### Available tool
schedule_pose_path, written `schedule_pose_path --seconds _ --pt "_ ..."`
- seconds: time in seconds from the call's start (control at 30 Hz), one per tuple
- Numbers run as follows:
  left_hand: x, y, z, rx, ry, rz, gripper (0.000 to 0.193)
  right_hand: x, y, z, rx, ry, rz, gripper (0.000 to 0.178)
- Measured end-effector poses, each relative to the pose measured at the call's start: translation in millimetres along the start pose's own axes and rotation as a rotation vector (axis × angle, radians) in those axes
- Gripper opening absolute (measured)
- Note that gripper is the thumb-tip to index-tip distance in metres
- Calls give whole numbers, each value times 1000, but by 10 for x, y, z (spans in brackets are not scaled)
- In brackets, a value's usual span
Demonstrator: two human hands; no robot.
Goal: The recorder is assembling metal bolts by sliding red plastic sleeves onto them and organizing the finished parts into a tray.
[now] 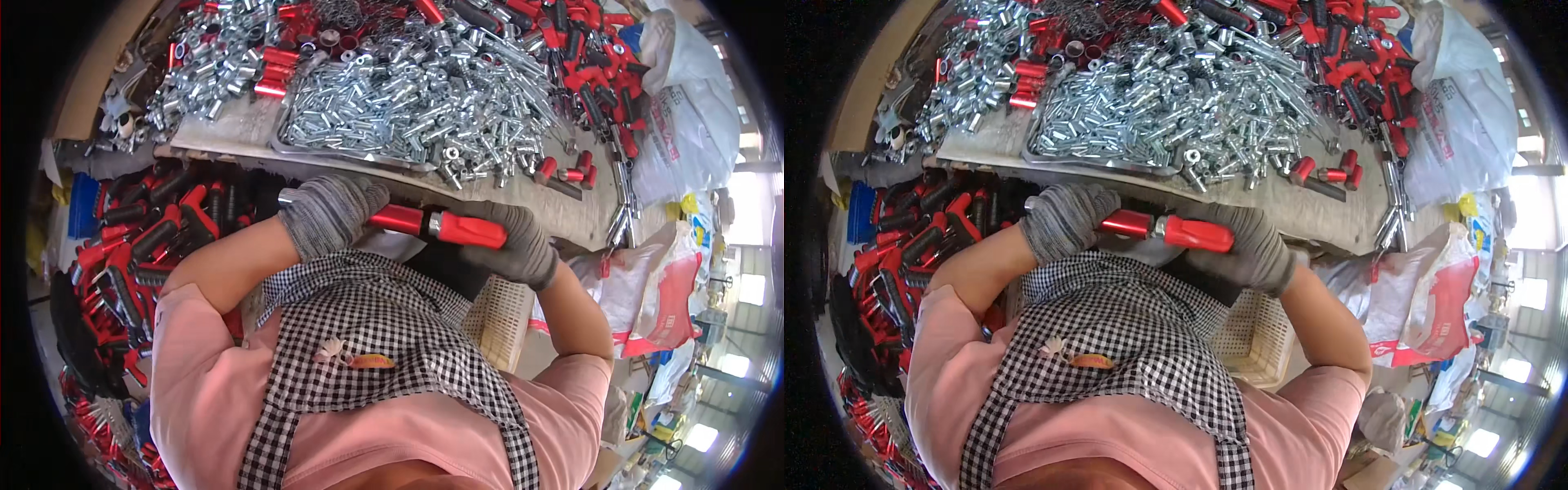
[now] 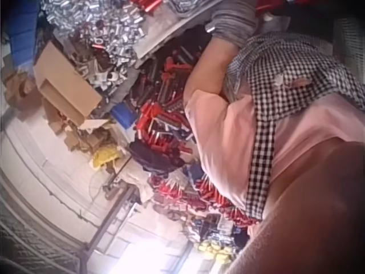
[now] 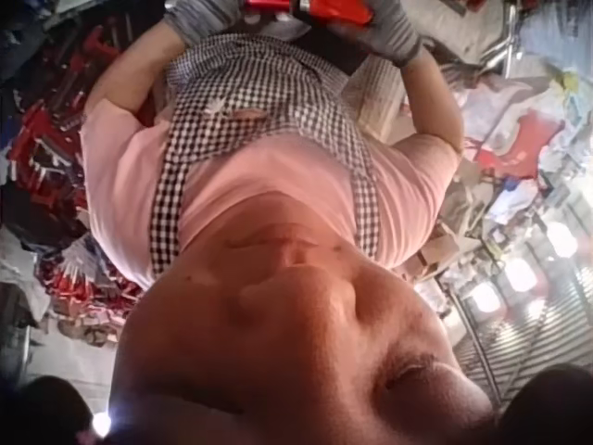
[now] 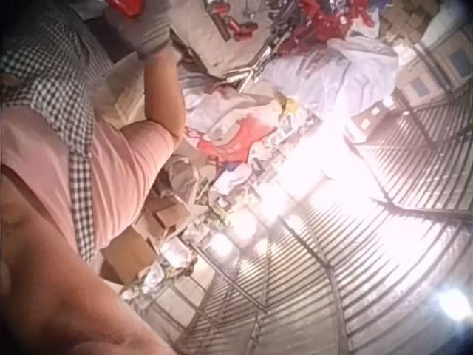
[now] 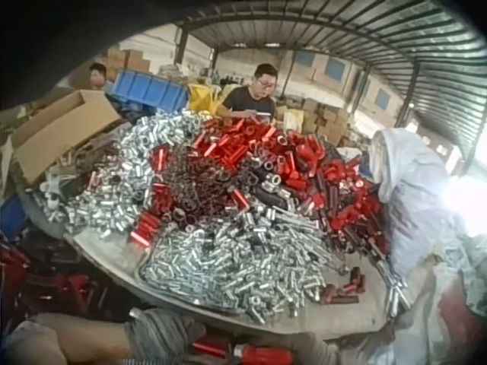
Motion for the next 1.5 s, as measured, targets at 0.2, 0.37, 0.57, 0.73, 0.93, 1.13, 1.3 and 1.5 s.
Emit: schedule_pose_path --seconds 0.2,0.37,0.57,0.73,0.93,1.13,1.3,1.5 --pt "-266 -325 278 839 -896 -254 34 549 -233 360 18 -661 -1177 38" --pt "-335 -566 440 1019 -1162 -447 37 555 -340 502 128 -681 -1324 39" --pt "-309 -187 1 573 -547 -59 36 318 -231 456 -80 -544 -740 52" --pt "-72 -34 -348 -56 209 208 23 -310 -171 784 169 1151 879 52" --pt "-85 284 -656 -9 287 327 20 -355 -126 818 39 1207 631 57" --pt "-47 -22 -132 565 -420 -154 37 506 17 339 -198 -684 -847 50" --pt "-155 10 -87 722 -499 -172 32 501 -114 375 -29 -759 -1089 49" --pt "-43 181 -257 441 -132 -117 37 249 45 396 -102 -496 -464 49"
Point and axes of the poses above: each hand's wrist, its own y-axis towards the middle knuckle, its own z-axis out of the palm, x = y × z, the point moved 6 cm from there along y, towards the middle knuckle, and after that the axes turned 13 degrees about -x, right-handed, at the moved point
